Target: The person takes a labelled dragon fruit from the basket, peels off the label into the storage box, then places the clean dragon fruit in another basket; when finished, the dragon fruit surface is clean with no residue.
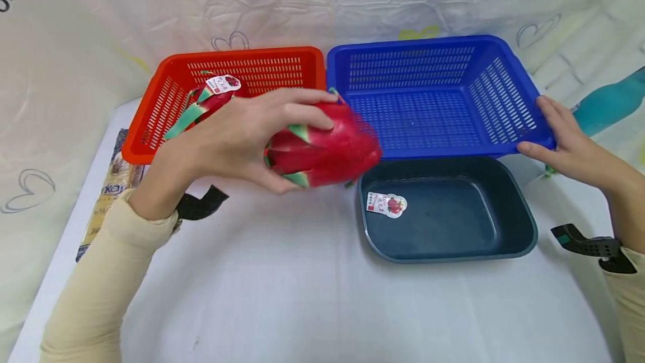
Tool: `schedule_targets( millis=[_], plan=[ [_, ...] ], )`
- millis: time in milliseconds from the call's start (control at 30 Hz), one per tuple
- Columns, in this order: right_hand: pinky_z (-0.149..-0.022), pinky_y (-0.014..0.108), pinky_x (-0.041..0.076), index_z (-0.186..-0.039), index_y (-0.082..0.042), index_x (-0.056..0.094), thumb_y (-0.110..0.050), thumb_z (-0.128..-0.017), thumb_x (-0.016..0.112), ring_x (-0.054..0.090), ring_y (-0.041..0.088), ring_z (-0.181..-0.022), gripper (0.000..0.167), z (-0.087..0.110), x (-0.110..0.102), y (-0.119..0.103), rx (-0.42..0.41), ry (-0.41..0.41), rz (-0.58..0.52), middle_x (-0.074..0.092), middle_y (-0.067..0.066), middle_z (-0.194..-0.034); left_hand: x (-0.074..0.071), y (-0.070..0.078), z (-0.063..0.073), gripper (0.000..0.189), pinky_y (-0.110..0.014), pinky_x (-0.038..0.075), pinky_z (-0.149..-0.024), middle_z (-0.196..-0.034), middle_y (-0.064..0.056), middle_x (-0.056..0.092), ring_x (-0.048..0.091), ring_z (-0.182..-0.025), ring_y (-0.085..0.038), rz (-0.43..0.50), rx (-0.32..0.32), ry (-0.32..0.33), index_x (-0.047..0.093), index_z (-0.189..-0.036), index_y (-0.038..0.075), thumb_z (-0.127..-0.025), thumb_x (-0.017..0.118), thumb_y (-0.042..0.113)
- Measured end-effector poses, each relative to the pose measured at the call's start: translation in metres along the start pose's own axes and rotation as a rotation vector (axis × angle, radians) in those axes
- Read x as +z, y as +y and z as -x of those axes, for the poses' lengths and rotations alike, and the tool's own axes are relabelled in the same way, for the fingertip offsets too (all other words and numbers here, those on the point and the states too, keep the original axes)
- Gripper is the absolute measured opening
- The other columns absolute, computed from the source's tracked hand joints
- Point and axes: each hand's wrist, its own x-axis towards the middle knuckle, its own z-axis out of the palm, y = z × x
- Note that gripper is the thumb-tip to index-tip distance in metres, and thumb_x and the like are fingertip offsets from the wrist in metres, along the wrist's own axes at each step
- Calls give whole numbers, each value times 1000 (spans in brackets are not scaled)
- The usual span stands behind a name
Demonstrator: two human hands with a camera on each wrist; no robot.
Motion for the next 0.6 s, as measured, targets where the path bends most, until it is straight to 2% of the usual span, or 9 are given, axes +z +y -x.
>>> schedule_targets(
  millis=[167,333,467,600],
  plan=[
    [-101,80,1,-154,-23,-18,-23,-99,52,-12,56,-140,89,1,-1,1,2,-2,-4,-26,16,-158,-13,-6,-53,73,-35,55,-91,-149,2,45,47,-131,-13,-112,25,-74,47,-134,23,-72,81,42],
    [-100,80,6,-154,-24,-17,-23,-98,53,-9,56,-140,90,1,-3,2,1,-5,0,-24,16,-158,-18,-10,-100,73,-29,52,-95,-142,4,47,46,-126,-8,-151,66,-168,44,-137,21,-76,78,42],
    [-99,81,10,-154,-26,-16,-20,-98,54,-7,56,-140,90,3,-4,1,-9,-10,-5,-23,14,-159,-18,-10,-125,75,-30,51,-98,-144,5,45,43,-130,-7,-221,57,-209,40,-140,23,-77,78,42],
    [-96,81,14,-154,-25,-17,-21,-97,54,-6,57,-140,91,5,-5,2,-2,-16,2,-22,14,-159,-17,-9,-139,78,-31,50,-100,-148,5,43,41,-135,-9,-270,42,-203,37,-142,25,-78,77,43]
  ],
)
